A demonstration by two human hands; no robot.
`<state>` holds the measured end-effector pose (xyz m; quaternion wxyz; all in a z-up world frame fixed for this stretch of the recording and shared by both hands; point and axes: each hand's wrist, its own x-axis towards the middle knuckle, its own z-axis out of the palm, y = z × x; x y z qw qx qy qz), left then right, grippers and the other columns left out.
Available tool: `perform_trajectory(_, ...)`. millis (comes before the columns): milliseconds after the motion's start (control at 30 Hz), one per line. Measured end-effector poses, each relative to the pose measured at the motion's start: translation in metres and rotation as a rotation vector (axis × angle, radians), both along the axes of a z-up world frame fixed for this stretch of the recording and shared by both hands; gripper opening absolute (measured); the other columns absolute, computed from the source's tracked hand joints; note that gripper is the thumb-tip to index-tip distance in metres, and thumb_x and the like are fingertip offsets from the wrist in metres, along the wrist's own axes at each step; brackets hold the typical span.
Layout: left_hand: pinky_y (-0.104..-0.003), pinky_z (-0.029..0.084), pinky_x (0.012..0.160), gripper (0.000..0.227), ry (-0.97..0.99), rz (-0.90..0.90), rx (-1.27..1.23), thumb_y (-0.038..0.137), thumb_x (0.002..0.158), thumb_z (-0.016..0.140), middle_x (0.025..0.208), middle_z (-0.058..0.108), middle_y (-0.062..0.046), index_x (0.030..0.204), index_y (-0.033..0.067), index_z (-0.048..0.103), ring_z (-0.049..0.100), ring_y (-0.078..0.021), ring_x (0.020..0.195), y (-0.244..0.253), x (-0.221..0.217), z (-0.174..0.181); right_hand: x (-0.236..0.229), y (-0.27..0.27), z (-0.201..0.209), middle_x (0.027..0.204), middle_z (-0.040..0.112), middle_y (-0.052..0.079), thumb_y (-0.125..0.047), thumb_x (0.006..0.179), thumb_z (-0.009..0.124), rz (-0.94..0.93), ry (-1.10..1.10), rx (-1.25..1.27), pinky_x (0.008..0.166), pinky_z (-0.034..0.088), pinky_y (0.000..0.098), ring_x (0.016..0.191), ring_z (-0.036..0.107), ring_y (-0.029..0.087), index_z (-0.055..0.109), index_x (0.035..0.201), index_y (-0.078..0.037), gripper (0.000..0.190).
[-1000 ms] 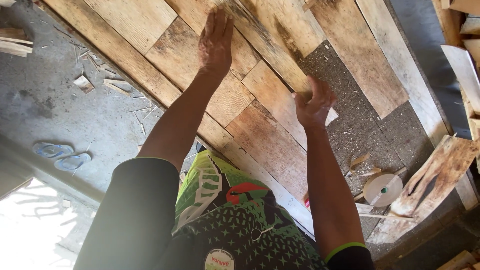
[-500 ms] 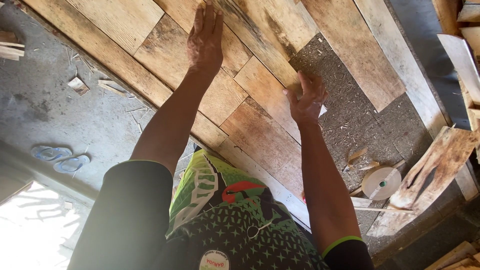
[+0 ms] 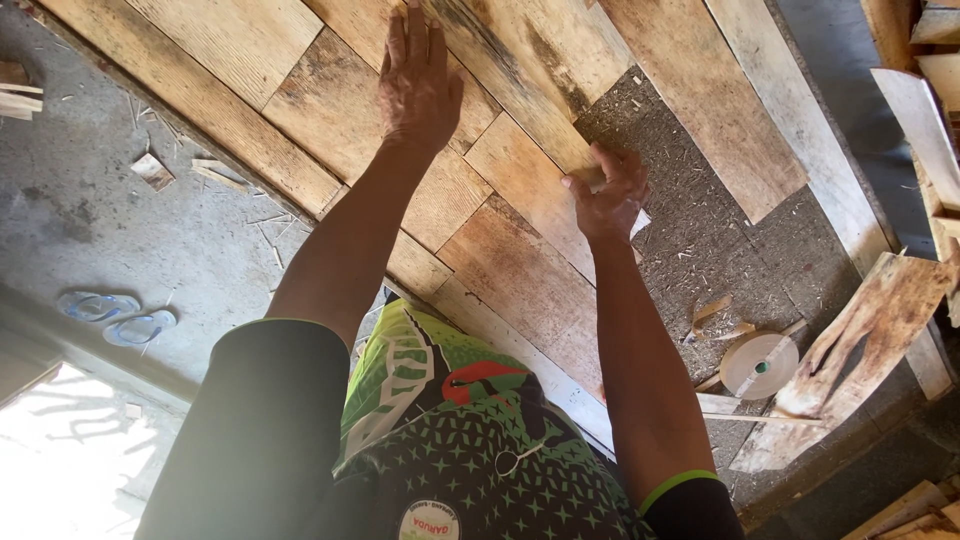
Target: Trimming and fitting thin wood panels on a workbench using a utility knife.
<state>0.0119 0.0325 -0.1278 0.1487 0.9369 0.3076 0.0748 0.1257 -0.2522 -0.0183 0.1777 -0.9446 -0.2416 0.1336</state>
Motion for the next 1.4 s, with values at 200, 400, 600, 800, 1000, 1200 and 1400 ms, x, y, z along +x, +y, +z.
perform_trajectory(200, -0.062, 0.026, 0.121, 0.104, -0.017, 0.067, -0.129, 0.073, 0.096, 0.068, 0.161, 0.016, -0.035, 0.151, -0.0106, 0.037, 0.017, -0.0550, 0.149, -0.008, 0.010, 0.020, 0.003, -0.001, -0.009, 0.127, 0.060, 0.011, -0.036, 0.067, 0.092, 0.010, -0.029, 0.008, 0.110, 0.038, 0.0569, 0.120, 0.053, 0.032, 0.075, 0.123, -0.014, 0.062)
perform_trajectory(400, -0.062, 0.030, 0.122, 0.102, -0.102, 0.093, -0.074, 0.071, 0.086, 0.081, 0.161, 0.019, -0.038, 0.139, -0.0086, 0.045, 0.021, -0.0574, 0.148, -0.010, 0.011, 0.019, 0.000, -0.007, -0.016, 0.129, 0.060, 0.013, -0.032, 0.075, 0.087, 0.046, -0.061, -0.001, 0.109, 0.040, 0.0587, 0.124, 0.054, 0.034, 0.074, 0.128, -0.017, 0.058)
perform_trajectory(600, -0.061, 0.030, 0.121, 0.104, -0.011, 0.102, -0.075, 0.072, 0.085, 0.079, 0.160, 0.018, -0.038, 0.140, -0.0091, 0.044, 0.024, -0.0578, 0.147, -0.009, 0.017, 0.019, 0.000, -0.016, -0.030, 0.135, 0.060, 0.015, -0.034, 0.086, 0.087, 0.121, -0.173, 0.018, 0.112, 0.039, 0.0596, 0.128, 0.054, 0.036, 0.073, 0.132, -0.016, 0.051)
perform_trajectory(800, -0.059, 0.027, 0.123, 0.116, 0.091, 0.101, -0.111, 0.075, 0.087, 0.072, 0.163, 0.013, -0.035, 0.158, -0.0049, 0.026, 0.020, -0.0544, 0.150, -0.009, 0.020, 0.032, 0.001, -0.016, -0.026, 0.136, 0.058, 0.015, -0.035, 0.084, 0.088, 0.093, -0.113, -0.008, 0.111, 0.036, 0.0581, 0.130, 0.049, 0.037, 0.071, 0.135, -0.016, 0.057)
perform_trajectory(1000, -0.060, 0.020, 0.127, 0.117, 0.242, 0.061, -0.138, 0.081, 0.092, 0.057, 0.165, 0.008, -0.036, 0.161, -0.0062, 0.019, 0.012, -0.0538, 0.153, -0.010, 0.022, 0.048, -0.001, -0.007, -0.012, 0.133, 0.058, 0.010, -0.036, 0.077, 0.090, 0.029, -0.022, -0.035, 0.112, 0.039, 0.0544, 0.126, 0.051, 0.033, 0.071, 0.135, -0.019, 0.063)
perform_trajectory(1200, -0.060, 0.015, 0.128, 0.142, 0.438, 0.036, -0.176, 0.095, 0.073, 0.057, 0.166, 0.003, -0.035, 0.162, -0.0057, 0.011, 0.006, -0.0522, 0.155, -0.011, 0.028, 0.074, -0.001, -0.007, -0.015, 0.131, 0.059, 0.009, -0.034, 0.074, 0.091, 0.015, -0.032, -0.018, 0.110, 0.041, 0.0540, 0.125, 0.051, 0.033, 0.072, 0.133, -0.019, 0.064)
perform_trajectory(1400, -0.064, 0.016, 0.126, 0.145, 0.477, 0.022, -0.148, 0.095, 0.072, 0.059, 0.165, 0.002, -0.038, 0.162, -0.0071, 0.010, 0.005, -0.0550, 0.154, -0.015, 0.029, 0.081, 0.001, -0.005, -0.015, 0.132, 0.061, 0.009, -0.037, 0.073, 0.092, -0.001, -0.033, -0.017, 0.112, 0.040, 0.0544, 0.126, 0.052, 0.031, 0.074, 0.126, -0.021, 0.058)
